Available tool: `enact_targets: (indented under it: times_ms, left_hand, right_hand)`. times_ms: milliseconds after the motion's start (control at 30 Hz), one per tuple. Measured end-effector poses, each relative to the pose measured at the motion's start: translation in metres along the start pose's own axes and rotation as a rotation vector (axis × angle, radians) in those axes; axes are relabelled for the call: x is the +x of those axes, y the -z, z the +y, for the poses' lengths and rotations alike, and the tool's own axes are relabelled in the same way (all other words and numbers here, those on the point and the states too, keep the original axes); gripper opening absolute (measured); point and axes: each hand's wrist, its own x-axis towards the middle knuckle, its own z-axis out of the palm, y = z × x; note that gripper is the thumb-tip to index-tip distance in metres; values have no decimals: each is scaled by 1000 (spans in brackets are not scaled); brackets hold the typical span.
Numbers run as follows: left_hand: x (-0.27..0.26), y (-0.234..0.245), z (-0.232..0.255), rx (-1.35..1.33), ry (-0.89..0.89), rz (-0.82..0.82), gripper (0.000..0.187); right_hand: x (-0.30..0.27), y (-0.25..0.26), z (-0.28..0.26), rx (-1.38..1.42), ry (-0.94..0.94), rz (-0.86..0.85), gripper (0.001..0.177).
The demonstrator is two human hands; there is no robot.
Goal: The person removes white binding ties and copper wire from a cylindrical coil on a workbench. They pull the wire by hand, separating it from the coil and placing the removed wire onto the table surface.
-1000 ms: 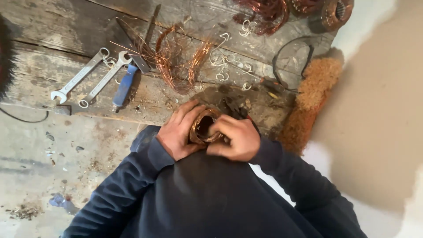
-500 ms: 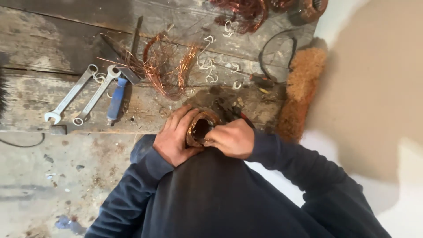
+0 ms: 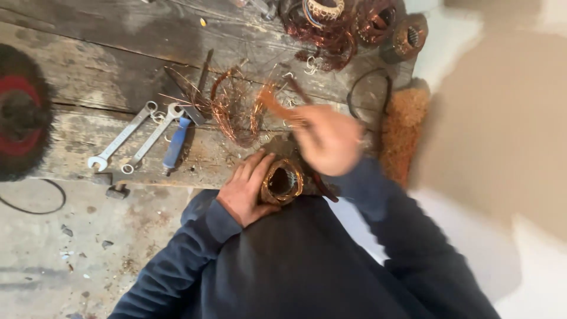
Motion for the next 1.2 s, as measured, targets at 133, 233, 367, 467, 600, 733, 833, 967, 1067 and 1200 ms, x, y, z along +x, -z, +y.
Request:
enact_targets:
  times_ms: [133, 233, 367, 467, 600, 733, 833, 967, 1067, 1200]
  left_hand:
    - [-12, 3, 6, 72, 44, -16, 110]
    - [-19, 18, 12, 61, 105, -32, 107]
    - [-29, 27, 13, 4, 146, 10, 96]
    - [-20, 26, 17, 39, 99, -14, 97]
    - [0, 22, 24, 91, -98, -14, 110]
    - [11, -1, 20, 52, -61, -44, 116]
    - [9, -19, 10, 53, -72, 26, 115]
    - [6, -22, 5, 62, -123, 82, 113]
    - [10, -18, 9, 78, -131, 88, 111]
    - [6, -19, 14, 94, -91, 82, 112]
  right_hand:
    - [19, -66, 3, -36, -11, -480, 38]
    - [8, -35, 11, -76, 71, -208, 37]
    - [-36, 31, 11, 264, -255, -158, 18]
    - [-77, 25, -2, 261, -100, -340, 22]
    - [-95, 1, -11, 209, -20, -400, 43]
    - [-107, -18, 13, 217, -15, -482, 23]
    - [-108, -25, 19, 270, -28, -566, 18]
    - [-114, -34, 17, 264, -20, -464, 17]
    - [-116, -33, 11, 178, -14, -434, 17]
    - [-113, -33, 1, 89, -37, -432, 20]
